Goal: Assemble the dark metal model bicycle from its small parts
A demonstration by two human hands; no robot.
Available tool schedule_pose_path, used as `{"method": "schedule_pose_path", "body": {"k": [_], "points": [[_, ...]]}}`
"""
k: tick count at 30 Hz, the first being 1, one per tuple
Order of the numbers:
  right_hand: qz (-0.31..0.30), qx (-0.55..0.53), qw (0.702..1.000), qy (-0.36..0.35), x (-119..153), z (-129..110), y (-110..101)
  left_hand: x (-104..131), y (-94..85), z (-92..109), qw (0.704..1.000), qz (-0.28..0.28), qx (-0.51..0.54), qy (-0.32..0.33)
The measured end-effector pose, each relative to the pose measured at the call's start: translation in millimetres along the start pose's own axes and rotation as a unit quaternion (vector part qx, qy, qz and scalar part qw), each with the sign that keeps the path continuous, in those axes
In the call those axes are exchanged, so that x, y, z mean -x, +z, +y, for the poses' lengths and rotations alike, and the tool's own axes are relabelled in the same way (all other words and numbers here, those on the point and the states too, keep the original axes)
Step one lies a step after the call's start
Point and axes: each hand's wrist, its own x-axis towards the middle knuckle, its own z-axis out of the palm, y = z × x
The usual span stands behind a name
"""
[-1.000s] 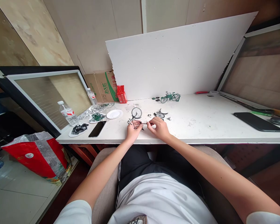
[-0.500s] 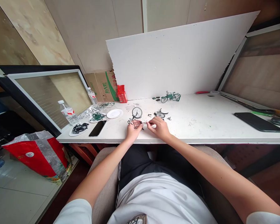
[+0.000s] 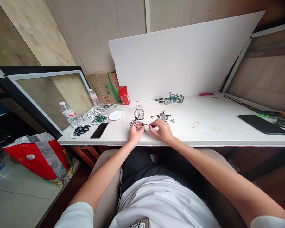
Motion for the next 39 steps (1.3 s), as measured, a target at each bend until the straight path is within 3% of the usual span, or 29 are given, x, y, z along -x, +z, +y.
{"method": "schedule_pose_path", "body": {"k": [9,39], "points": [[-0.027,-0.006,1.0,0.008,-1.4,-2.8,-1.9,-1.8,-0.2,-4.2,1.0,-0.005,0.003,-0.001],[-0.026,-0.007,1.0,-0.003,1.6,3.7,2.1,-0.3,-0.3,0.7,1.0,-0.008,-0.021,0.004]]}}
